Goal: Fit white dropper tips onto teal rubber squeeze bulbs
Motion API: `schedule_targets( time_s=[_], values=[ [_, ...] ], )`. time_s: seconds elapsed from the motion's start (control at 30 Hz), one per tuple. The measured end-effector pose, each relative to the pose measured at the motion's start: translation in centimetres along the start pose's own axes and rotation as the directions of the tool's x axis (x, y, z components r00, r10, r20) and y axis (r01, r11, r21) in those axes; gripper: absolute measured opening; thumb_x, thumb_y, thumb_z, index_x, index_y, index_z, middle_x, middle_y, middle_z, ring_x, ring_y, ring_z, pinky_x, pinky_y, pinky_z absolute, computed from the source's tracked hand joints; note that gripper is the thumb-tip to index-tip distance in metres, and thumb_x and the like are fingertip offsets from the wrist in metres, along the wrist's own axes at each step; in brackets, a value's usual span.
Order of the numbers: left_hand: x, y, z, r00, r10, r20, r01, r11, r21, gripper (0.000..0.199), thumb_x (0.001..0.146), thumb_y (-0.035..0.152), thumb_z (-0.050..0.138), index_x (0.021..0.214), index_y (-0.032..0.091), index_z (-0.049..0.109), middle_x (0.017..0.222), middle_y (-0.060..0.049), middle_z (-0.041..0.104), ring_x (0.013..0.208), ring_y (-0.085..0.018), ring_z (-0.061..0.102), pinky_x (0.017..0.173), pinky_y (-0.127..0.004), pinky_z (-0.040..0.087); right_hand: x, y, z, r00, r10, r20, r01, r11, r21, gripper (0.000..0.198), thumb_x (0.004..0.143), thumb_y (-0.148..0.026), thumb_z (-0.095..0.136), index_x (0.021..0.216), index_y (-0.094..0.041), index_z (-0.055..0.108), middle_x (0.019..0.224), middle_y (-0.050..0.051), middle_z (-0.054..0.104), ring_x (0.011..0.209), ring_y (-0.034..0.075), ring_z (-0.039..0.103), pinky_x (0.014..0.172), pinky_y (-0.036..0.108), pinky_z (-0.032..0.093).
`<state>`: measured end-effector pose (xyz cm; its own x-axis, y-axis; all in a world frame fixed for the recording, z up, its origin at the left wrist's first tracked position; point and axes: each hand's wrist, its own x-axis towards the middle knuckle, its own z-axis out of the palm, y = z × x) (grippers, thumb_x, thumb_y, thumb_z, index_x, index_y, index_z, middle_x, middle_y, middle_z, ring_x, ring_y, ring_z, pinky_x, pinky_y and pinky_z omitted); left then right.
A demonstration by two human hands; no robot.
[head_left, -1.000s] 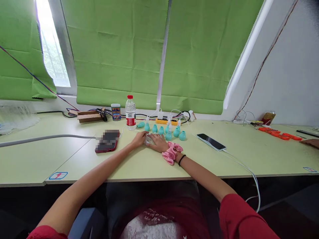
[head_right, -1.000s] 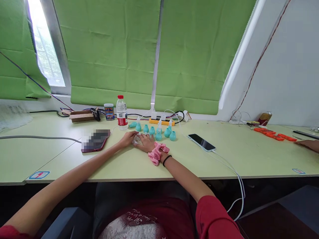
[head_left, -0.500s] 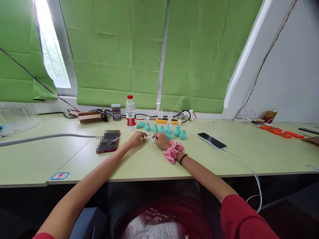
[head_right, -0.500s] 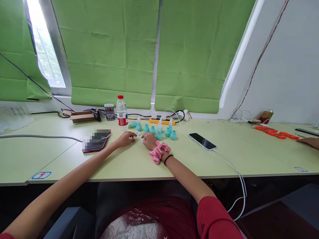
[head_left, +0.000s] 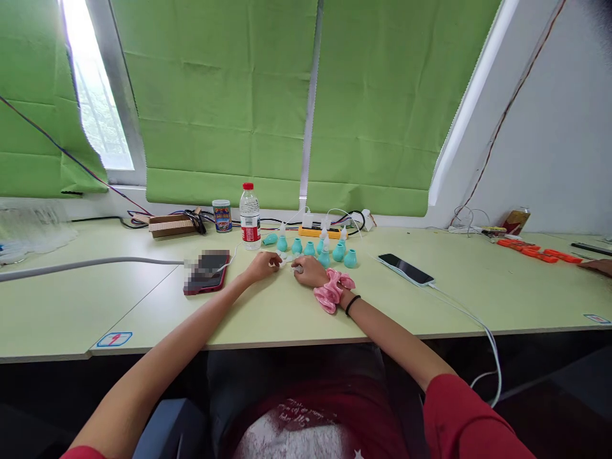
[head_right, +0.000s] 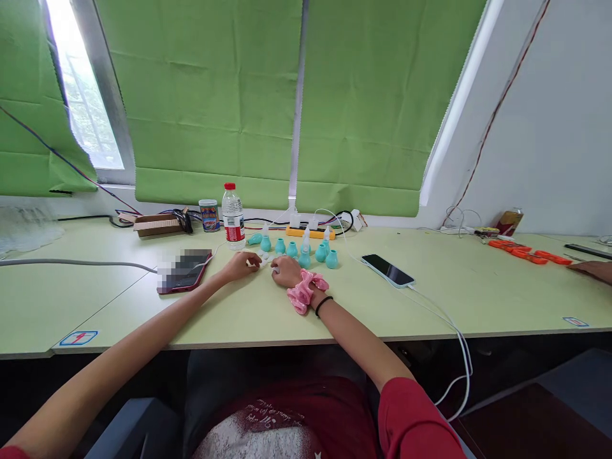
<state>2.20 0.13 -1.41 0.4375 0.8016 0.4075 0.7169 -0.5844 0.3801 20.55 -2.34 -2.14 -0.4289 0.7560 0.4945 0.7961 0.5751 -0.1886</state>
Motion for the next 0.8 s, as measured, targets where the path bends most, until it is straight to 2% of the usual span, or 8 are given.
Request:
schedule_targets(
  time_s=[0.17,0.33,0.47,0.6,0.8],
  values=[
    [-0.1,0.3,0.6,0.997,0.01,-0.072,0.004,0.983,0.185,0.023,0.071,0.034,0.05,0.076,0.017,0.065,0.08,-0.006,0.063,0.082,-0.02,0.052,0.083,-0.035,0.036,0.5,0.3,-0.4,0.993,0.046,-0.108,-0.044,0.999,0.019,0.029,0.068,-0.005,0.042,0.087,-0.013,0.061,0.093,0.008,0.059,0.091,0.018,0.051,0.081,0.028,0.04],
    [-0.2,1.3,0.9,0.995,-0.06,-0.075,0.076,0.97,0.23,0.019,0.07,0.03,0.052,0.073,0.018,0.066,0.079,-0.007,0.062,0.09,-0.024,0.048,0.076,-0.034,0.038,0.9,1.4,-0.7,0.988,0.093,-0.123,-0.09,0.996,0.024,0.044,0.069,0.002,0.033,0.094,-0.021,0.06,0.097,0.006,0.057,0.093,0.017,0.051,0.082,0.03,0.04],
    [-0.2,1.5,0.4,0.994,-0.055,-0.097,0.071,0.983,0.17,0.016,0.069,0.023,0.052,0.075,0.017,0.065,0.077,-0.006,0.063,0.088,-0.022,0.05,0.071,-0.03,0.041,0.8,1.6,0.0,0.99,0.117,-0.08,-0.119,0.993,-0.02,0.041,0.071,0.0,0.036,0.1,-0.016,0.058,0.1,0.008,0.058,0.095,0.02,0.051,0.083,0.031,0.039],
    [0.0,1.0,0.0,0.998,-0.049,-0.043,0.053,0.992,0.116,0.018,0.064,0.017,0.051,0.074,0.017,0.067,0.074,-0.004,0.065,0.078,-0.019,0.055,0.07,-0.028,0.043,0.6,1.0,0.4,0.995,0.104,0.006,-0.103,0.993,-0.057,0.032,0.078,-0.009,0.037,0.1,-0.016,0.059,0.097,0.009,0.06,0.092,0.021,0.053,0.078,0.031,0.039],
    [0.2,0.9,-0.2,1.0,-0.012,0.004,0.012,1.0,0.014,0.025,0.063,0.015,0.05,0.081,0.012,0.068,0.077,-0.006,0.066,0.067,-0.015,0.058,0.065,-0.025,0.044,0.4,0.7,-0.7,0.99,0.077,0.122,-0.072,0.997,-0.04,0.043,0.075,-0.005,0.035,0.107,-0.026,0.056,0.098,0.006,0.058,0.095,0.02,0.051,0.075,0.029,0.04]
  ],
)
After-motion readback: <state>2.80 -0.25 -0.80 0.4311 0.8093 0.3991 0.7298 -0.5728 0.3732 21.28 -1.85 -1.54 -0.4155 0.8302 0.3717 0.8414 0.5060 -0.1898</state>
